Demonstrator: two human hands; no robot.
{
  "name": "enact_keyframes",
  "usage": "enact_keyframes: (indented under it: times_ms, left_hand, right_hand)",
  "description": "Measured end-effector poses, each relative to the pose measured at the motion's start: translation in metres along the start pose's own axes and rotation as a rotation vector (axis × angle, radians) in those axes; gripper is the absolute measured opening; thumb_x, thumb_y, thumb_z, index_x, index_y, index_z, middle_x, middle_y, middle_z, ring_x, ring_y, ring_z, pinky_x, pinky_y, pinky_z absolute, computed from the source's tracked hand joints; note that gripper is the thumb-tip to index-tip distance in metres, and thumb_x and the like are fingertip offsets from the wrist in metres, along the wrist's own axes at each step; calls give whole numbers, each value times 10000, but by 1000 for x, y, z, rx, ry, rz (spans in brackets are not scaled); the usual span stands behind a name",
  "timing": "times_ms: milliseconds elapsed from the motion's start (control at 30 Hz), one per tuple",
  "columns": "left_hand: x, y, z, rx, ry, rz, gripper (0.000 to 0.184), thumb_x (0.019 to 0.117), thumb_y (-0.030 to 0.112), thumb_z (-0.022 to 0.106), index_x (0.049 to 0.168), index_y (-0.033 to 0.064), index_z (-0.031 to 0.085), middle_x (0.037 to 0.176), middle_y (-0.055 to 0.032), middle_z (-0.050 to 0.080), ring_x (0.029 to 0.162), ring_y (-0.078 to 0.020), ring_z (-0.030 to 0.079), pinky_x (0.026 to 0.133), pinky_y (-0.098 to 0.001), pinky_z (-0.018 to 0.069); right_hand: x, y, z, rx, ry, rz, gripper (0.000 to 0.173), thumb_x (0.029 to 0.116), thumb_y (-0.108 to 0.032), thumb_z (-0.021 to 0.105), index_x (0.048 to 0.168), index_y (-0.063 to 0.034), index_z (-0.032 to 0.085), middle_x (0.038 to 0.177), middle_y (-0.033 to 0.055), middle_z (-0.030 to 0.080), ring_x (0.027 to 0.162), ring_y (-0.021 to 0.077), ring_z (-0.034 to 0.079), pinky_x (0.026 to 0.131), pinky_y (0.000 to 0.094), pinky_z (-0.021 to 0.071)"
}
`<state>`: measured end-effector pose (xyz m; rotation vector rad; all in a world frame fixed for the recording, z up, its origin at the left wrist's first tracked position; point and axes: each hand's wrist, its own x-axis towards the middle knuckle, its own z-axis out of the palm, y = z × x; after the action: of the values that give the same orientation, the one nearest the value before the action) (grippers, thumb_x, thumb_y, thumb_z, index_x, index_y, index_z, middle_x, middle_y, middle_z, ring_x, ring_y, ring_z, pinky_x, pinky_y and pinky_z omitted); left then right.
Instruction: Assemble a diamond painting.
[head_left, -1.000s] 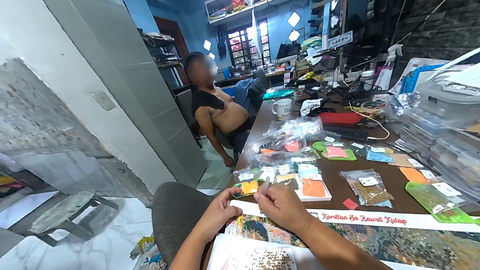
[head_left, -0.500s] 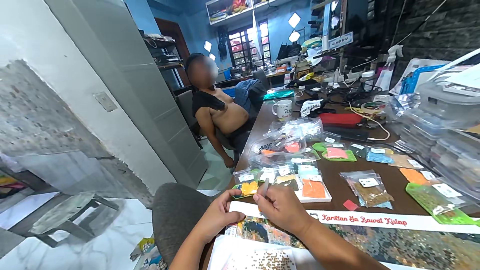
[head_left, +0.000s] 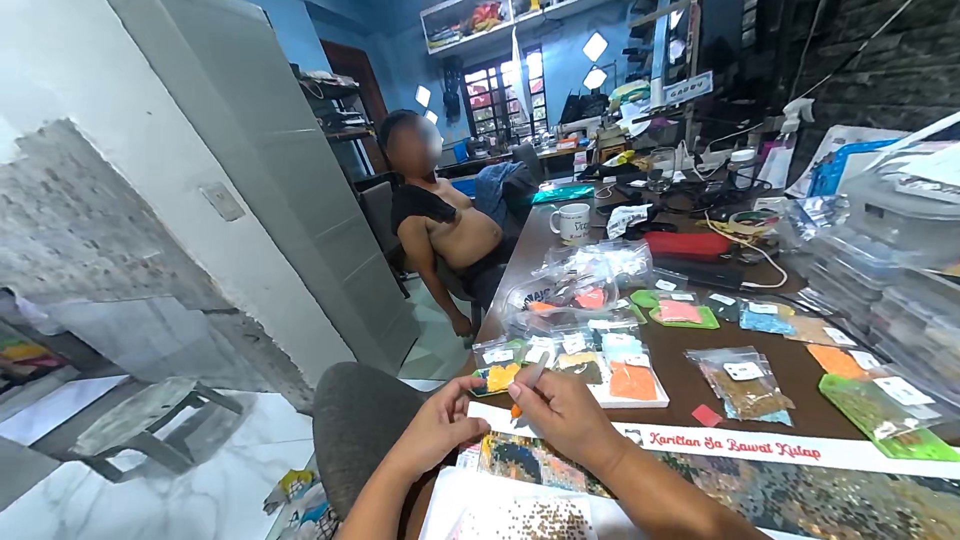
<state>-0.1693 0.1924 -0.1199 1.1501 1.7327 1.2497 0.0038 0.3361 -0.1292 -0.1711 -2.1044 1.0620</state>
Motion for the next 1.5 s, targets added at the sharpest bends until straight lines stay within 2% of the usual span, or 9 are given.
enact_keyframes:
  times_ms: [100,200,267,333,533,933,1100,1267,1500]
  left_hand:
    - [3,-10,-8,150,56,88,463,842,119,666,1293,39,600,1004,33,617,820,-26,595,732,-200,516]
    - [4,-14,-12,209,37,109,404,789,84,703,1191,74,666,1102,17,590,911,-22,567,776,-183,485]
    - [4,-14,-13,231,1,105,436,769,98,750,1199,84,673,1175,-7,576,988,-44,569,824,-199,492]
    - [4,-13,-13,244,-15,86,459,762,109,769,1209,87,669,1208,-30,560,1005,-62,569,827,-212,498]
    - [6,-8,-11,273,-9,29,471,784,113,766,1241,91,655,1185,-38,560,966,-76,569,811,-230,495]
    - [9,-5,-7,369,-4,-45,500,771,146,768,1255,118,646,1232,-50,571,1040,-142,587,885,-357,514]
    - [10,-5,-7,375,-14,-57,506,765,158,777,1253,129,645,1215,-40,568,1019,-135,587,865,-345,513]
    - [9,-2,-7,398,-9,-65,521,776,156,776,1277,123,640,1209,-47,571,1024,-151,576,872,-355,501]
    - [7,-2,-8,353,-15,-53,536,767,143,784,1279,113,631,1208,-37,566,1031,-127,564,868,-303,488]
  right_hand:
    - [3,-10,3,123,-86,106,340,1073,-312,483,969,-51,674,734,-14,600,645,28,553,632,210,479]
    - [3,-15,8,112,-184,191,357,1081,-334,467,1030,-44,669,795,13,632,696,60,589,677,247,498]
    - [1,-14,11,98,-222,199,348,1082,-333,469,1042,-42,656,791,14,618,684,59,571,664,239,486]
    - [-1,-12,13,80,-240,192,338,1082,-323,473,1046,-38,651,774,14,602,661,55,549,642,227,470]
    - [-4,-8,16,19,-260,171,341,1082,-310,468,1055,-28,658,787,41,610,680,82,560,662,248,481]
    - [-4,-9,18,-60,-297,172,367,1083,-312,467,1047,-13,675,818,81,632,723,134,585,699,292,497]
    - [-5,-9,17,-48,-281,160,358,1081,-312,470,1035,-19,670,779,58,609,689,104,562,667,263,479]
    - [-5,-9,19,-59,-296,150,347,1081,-287,470,1036,-8,671,795,86,617,706,138,573,684,290,488]
    - [-5,-10,19,-60,-299,147,338,1081,-279,472,1035,-9,670,777,78,603,686,126,551,663,271,471]
